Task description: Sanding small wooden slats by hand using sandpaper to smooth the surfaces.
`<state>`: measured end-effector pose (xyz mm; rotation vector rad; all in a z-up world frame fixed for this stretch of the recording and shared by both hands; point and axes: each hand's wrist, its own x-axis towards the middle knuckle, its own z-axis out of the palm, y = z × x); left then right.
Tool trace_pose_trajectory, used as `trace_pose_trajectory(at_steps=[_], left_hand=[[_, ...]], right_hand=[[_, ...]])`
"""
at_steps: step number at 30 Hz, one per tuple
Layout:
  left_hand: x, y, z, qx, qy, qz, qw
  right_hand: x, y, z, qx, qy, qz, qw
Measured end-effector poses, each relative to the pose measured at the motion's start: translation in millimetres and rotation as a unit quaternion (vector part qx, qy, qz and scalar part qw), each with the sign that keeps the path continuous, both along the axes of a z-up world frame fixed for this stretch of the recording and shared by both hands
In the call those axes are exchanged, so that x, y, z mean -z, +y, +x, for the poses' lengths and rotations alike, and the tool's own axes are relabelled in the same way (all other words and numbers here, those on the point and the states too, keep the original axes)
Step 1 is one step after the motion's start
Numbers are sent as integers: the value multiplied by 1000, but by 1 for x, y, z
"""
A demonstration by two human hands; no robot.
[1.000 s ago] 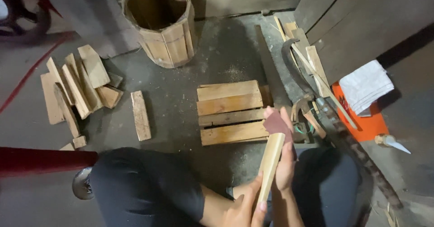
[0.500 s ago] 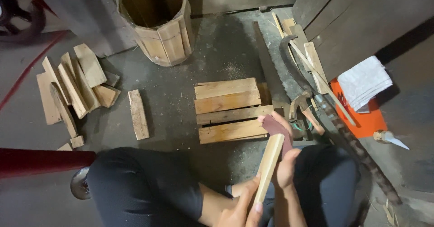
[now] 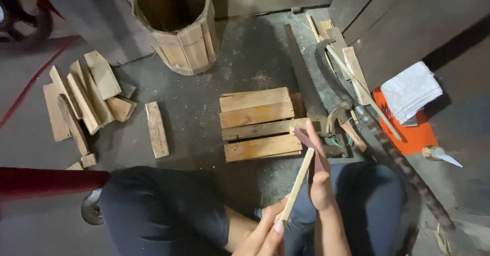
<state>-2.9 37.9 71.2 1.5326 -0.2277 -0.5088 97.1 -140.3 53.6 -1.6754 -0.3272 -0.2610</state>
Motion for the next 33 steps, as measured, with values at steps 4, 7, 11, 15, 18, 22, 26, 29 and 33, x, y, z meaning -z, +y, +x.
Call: trace_pose_trajectory(at_steps=[4, 7, 11, 15, 18, 22, 26, 29, 33], left_hand=[[13, 5, 3, 19, 110, -28, 993], [-6, 12, 14, 49, 192, -13, 980], [18, 13, 9, 50, 142, -50, 987], [3, 8, 13, 44, 183, -49, 981], [15, 4, 7, 40, 148, -16, 988], [58, -13, -12, 11, -96, -39, 995], [64, -33, -41, -89, -163, 231, 955], [86, -48, -55, -93, -187, 338, 918], [110, -66, -68, -92, -172, 360, 912]], right_hand=[[-5, -3, -1, -28, 2, 26, 999], [-5, -8, -2, -70, 69, 171, 980], [-4, -2, 3, -86, 101, 173, 976], [-3, 14, 2, 25, 57, -1, 998], [-1, 15, 2, 60, 40, -22, 997], [20, 6, 5, 31, 19, 53, 998], [17, 11, -1, 7, 31, 230, 973], [13, 9, 0, 48, 65, 317, 945], [42, -4, 8, -22, 10, 412, 911]])
